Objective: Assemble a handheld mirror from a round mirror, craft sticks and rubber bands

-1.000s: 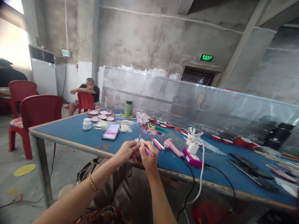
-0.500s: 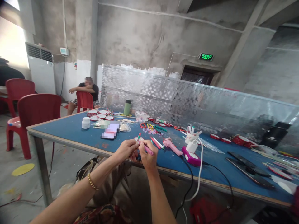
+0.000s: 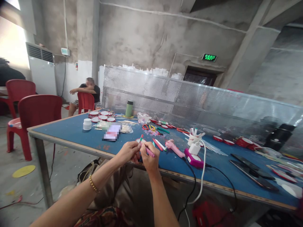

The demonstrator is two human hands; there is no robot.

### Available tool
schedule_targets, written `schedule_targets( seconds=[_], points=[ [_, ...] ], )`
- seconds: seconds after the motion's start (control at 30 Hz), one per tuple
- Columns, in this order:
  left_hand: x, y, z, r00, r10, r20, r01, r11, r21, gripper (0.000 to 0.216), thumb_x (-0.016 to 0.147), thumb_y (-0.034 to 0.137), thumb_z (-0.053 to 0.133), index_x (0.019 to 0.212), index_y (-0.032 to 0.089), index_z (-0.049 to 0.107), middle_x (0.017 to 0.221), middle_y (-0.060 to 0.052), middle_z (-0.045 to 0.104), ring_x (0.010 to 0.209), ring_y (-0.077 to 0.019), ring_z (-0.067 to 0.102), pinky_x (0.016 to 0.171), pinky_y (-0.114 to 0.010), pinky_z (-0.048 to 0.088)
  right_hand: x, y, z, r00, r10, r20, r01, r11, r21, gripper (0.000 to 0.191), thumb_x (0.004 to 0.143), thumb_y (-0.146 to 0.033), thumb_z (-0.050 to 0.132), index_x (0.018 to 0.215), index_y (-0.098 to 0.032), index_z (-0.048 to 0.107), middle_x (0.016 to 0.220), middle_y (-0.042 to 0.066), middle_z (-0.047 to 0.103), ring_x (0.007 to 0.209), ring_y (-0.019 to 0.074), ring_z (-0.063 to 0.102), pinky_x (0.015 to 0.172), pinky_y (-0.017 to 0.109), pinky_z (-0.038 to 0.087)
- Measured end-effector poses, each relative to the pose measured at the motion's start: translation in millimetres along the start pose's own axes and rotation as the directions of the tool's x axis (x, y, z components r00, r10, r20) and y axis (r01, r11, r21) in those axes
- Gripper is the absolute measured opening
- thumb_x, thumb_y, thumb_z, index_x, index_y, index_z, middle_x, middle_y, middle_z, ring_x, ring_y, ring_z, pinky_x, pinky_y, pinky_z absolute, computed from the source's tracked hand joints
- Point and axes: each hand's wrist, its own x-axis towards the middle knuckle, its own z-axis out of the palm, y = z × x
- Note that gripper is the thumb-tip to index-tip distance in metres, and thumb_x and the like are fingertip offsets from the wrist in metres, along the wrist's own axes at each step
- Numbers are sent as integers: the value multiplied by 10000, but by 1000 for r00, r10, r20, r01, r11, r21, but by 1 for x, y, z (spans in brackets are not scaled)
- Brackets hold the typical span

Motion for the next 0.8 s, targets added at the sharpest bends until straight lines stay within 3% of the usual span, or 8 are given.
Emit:
schedule_targets(
  seconds=[0.33, 0.6, 0.8],
  points=[
    [1, -1, 0, 1000, -9, -7, 9, 1000, -5, 325, 832, 456, 503, 641, 194, 480, 436, 27, 543, 367, -147, 568, 366, -219, 412, 1, 0, 0, 999, -48, 5, 48, 999, -16, 213, 915, -253, 514, 749, -196, 636, 657, 2, 650, 582, 138, 607, 593, 251, 475],
    [0, 1, 0, 1000, -10, -6, 10, 1000, -24, 279, 834, 411, 495, 668, 187, 487, 477, 23, 573, 376, -141, 580, 363, -208, 413, -1, 2, 0, 998, 41, -52, -39, 999, 37, 196, 916, -275, 520, 783, -194, 638, 620, -11, 633, 514, 134, 594, 535, 253, 479],
    [0, 2, 1, 1000, -13, -7, 13, 1000, -27, 305, 840, 436, 492, 663, 187, 483, 456, 28, 557, 373, -143, 581, 357, -207, 411, 0, 1, 0, 999, -27, -22, 27, 1000, 2, 200, 911, -248, 519, 770, -190, 649, 647, 1, 648, 568, 139, 610, 590, 255, 488]
  ],
)
